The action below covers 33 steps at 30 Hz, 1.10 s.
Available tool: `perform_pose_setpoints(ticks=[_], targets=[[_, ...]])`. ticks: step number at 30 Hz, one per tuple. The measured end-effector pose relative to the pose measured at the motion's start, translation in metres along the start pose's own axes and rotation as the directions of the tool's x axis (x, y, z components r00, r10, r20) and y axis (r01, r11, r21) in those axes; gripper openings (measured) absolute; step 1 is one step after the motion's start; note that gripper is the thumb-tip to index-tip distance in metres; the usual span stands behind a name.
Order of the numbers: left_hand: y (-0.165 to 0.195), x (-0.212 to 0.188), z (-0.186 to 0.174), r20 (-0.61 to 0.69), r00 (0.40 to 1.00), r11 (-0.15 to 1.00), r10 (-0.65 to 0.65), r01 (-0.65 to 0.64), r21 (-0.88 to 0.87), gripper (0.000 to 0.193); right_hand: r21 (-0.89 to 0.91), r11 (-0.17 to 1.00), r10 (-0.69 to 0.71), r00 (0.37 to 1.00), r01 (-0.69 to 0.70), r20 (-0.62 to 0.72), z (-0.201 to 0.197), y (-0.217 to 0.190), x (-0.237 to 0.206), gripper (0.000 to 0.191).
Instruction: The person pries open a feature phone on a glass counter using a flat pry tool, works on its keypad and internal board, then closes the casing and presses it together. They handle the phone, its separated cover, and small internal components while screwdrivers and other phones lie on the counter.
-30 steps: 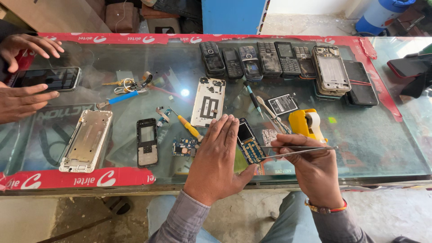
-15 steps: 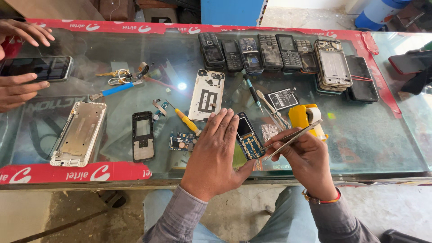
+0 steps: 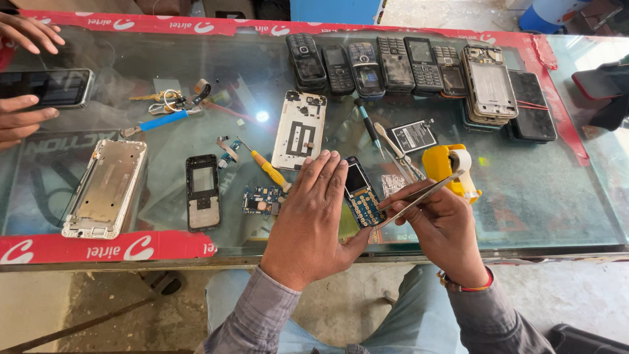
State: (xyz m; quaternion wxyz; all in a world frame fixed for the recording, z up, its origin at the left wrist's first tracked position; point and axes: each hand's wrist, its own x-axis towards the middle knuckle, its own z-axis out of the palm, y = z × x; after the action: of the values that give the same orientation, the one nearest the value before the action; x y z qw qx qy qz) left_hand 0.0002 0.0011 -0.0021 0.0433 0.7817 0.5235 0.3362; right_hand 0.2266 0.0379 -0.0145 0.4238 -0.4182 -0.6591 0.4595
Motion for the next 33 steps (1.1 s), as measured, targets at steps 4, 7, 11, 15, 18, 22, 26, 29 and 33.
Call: perform_pose_setpoints(ticks=[4,7,11,15,18,22,26,29,33], targets=[[-0.0006,0.0002,0.0000,0.003,1.000,1.000,-0.001,0.001,-0.009,0.094,-0.036,0.999,0.010,1.000,-0.010,-0.001,-0.0001,-0.0002,0.0004,0.012],[-0.0005,-0.0003,-0.0002,0.005,1.000,1.000,-0.006,0.006,-0.017,0.094,-0.049,0.999,0.020,1.000,-0.020,-0.004,0.0000,0.0001,0.0012,0.012],[-0.0001,0.0004,0.0004,0.004,1.000,1.000,-0.002,0.002,-0.010,0.093,-0.016,1.000,0.004,1.000,-0.004,0.005,-0.0003,0.0005,0.0015,0.012],[0.0007,-0.0003,0.0000,-0.019,1.000,1.000,-0.001,0.001,-0.029,0.093,-0.004,1.000,0.028,1.000,-0.028,-0.006,0.0003,0.0013,0.0020,0.012],[0.0007,-0.0005,-0.0006,0.000,1.000,0.999,-0.009,0.009,-0.034,0.093,-0.036,0.999,0.027,1.000,-0.028,-0.014,0.0006,0.0019,0.0020,0.012],[0.0004,0.0001,0.0000,-0.004,1.000,1.000,-0.001,0.001,-0.028,0.093,-0.009,1.000,0.017,1.000,-0.017,-0.001,-0.0002,0.0027,0.0013,0.012],[-0.0002,0.0001,0.0010,-0.002,1.000,1.000,-0.002,0.002,-0.025,0.094,-0.013,1.000,0.026,1.000,-0.026,-0.002,0.0002,0.0047,0.0016,0.012],[-0.0003,0.0002,0.0015,0.003,1.000,1.000,-0.002,0.002,-0.020,0.093,-0.010,1.000,0.027,1.000,-0.027,-0.006,-0.0004,0.0051,0.0012,0.013],[0.0002,-0.0006,0.0007,0.012,1.000,1.000,-0.010,0.010,-0.018,0.094,0.025,0.999,0.029,1.000,-0.029,-0.009,-0.0002,0.0056,0.0020,0.014]])
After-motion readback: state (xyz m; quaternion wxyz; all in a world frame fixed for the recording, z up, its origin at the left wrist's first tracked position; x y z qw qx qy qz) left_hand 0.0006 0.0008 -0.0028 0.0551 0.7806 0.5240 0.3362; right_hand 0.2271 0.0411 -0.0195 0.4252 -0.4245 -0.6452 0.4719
